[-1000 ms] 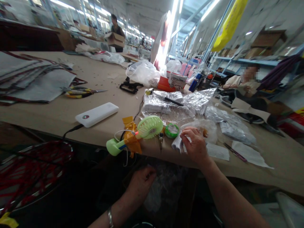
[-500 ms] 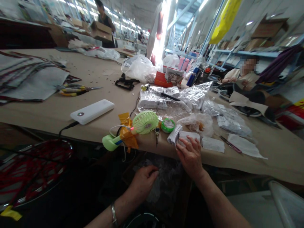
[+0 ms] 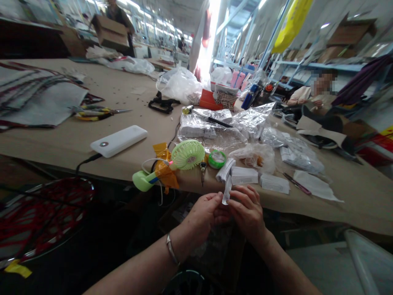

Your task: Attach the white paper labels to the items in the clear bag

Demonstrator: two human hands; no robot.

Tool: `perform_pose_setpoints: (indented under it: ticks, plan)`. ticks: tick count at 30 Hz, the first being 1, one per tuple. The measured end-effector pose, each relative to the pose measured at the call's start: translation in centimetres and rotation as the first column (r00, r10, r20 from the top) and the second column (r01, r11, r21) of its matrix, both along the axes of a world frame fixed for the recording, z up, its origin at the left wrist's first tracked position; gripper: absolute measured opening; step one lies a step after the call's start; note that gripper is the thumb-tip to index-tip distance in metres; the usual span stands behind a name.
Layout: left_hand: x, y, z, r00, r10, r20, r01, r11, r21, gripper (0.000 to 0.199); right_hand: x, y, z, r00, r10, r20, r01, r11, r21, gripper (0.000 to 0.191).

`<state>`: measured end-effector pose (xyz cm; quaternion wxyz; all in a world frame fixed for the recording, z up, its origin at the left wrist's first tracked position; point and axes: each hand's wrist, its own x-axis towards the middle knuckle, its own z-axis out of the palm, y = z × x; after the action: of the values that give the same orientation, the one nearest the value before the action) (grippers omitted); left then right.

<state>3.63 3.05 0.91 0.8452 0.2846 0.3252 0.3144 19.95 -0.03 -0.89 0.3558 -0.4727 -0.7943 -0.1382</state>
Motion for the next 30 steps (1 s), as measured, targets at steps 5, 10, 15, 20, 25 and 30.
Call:
perform_pose_setpoints:
  ticks: [5, 10, 15, 20, 25, 30]
  plan:
    - [1.0, 0.4, 0.2, 0.996, 0.039, 0.079, -0.038, 0.999, -0.017, 0.027, 0.2, 0.1, 0.3, 0.998, 0.058, -0.005, -0.058, 0.998, 0.006, 0.013]
    - [1.4, 0.5, 0.0, 0.992, 0.118, 0.040, -0.117, 0.992, -0.040, 0.022, -0.8, -1.4, 0.5, 0.991, 0.132, 0.011, -0.131, 0.989, -0.065, 0.013]
    - [1.5, 0.6, -0.5, 0.994, 0.102, -0.036, -0.103, 0.994, -0.030, 0.017, 0.3, -1.1, 0.5, 0.996, 0.068, -0.061, -0.074, 0.991, -0.108, 0.022]
    - [1.2, 0.2, -0.9, 0.984, 0.065, -0.167, -0.065, 0.998, 0.003, 0.018, 2.5, 1.4, 0.0, 0.958, -0.276, 0.079, 0.284, 0.951, -0.122, 0.032]
    - [0.8, -0.3, -1.4, 0.978, 0.039, -0.204, -0.037, 0.999, 0.013, 0.018, 3.3, 2.0, -1.1, 0.943, -0.311, 0.119, 0.324, 0.941, -0.101, 0.020]
    - [0.6, -0.3, -1.4, 0.970, 0.027, -0.242, -0.036, 0.999, -0.035, 0.017, 3.6, 1.7, -0.8, 0.963, -0.246, -0.106, 0.237, 0.967, -0.090, 0.011]
